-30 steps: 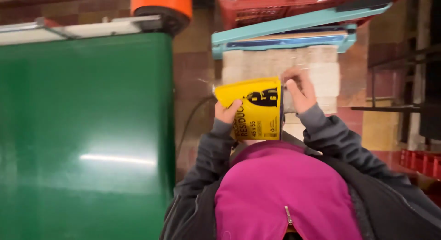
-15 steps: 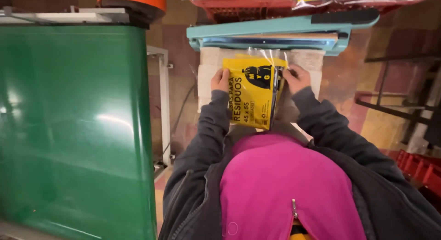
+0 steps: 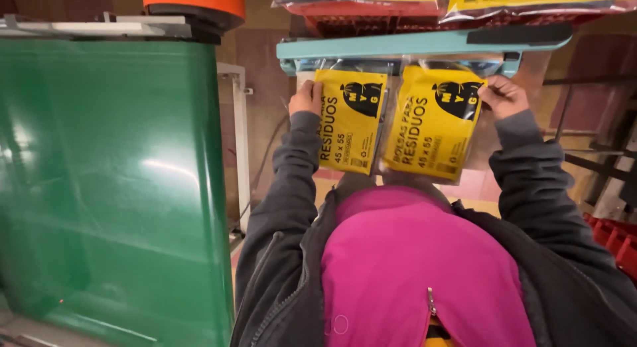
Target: Folding plastic bags and inserting them into printed plastic packaging sleeves.
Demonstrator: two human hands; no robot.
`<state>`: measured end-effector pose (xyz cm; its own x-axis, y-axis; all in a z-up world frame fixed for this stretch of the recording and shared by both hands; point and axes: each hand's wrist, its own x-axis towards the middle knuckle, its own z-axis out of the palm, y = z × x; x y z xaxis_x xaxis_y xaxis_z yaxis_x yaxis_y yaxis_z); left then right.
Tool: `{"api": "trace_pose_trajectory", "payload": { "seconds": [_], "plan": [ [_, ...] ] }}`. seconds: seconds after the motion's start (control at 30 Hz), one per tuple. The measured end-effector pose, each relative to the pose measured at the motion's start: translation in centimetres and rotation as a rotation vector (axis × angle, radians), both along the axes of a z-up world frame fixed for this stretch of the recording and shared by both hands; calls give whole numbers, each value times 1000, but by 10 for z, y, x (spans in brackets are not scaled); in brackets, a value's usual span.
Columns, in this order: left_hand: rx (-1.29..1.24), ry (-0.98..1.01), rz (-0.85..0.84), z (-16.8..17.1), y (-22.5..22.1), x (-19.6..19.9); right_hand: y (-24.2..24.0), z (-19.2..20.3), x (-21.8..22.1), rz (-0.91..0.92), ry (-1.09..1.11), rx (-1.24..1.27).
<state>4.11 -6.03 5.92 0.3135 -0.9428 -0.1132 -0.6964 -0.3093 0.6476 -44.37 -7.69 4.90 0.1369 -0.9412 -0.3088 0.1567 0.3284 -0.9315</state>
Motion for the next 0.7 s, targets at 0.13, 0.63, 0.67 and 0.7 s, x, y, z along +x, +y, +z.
{"api": "trace_pose_trajectory", "payload": {
  "seconds": [0.13,0.63,0.67,0.7],
  "plan": [
    [87,-122,59,3,-10,-11,-10,-40,-6,59,156,9],
    [28,74,125,12,-31,-10,16,-59,30,-356,478,-295],
    [-19,128,114,20,-31,-13,18,-60,30,-387,459,-298],
    [-17,131,115,12,-31,-11,17,-58,32,-385,462,-298]
  ]
}}
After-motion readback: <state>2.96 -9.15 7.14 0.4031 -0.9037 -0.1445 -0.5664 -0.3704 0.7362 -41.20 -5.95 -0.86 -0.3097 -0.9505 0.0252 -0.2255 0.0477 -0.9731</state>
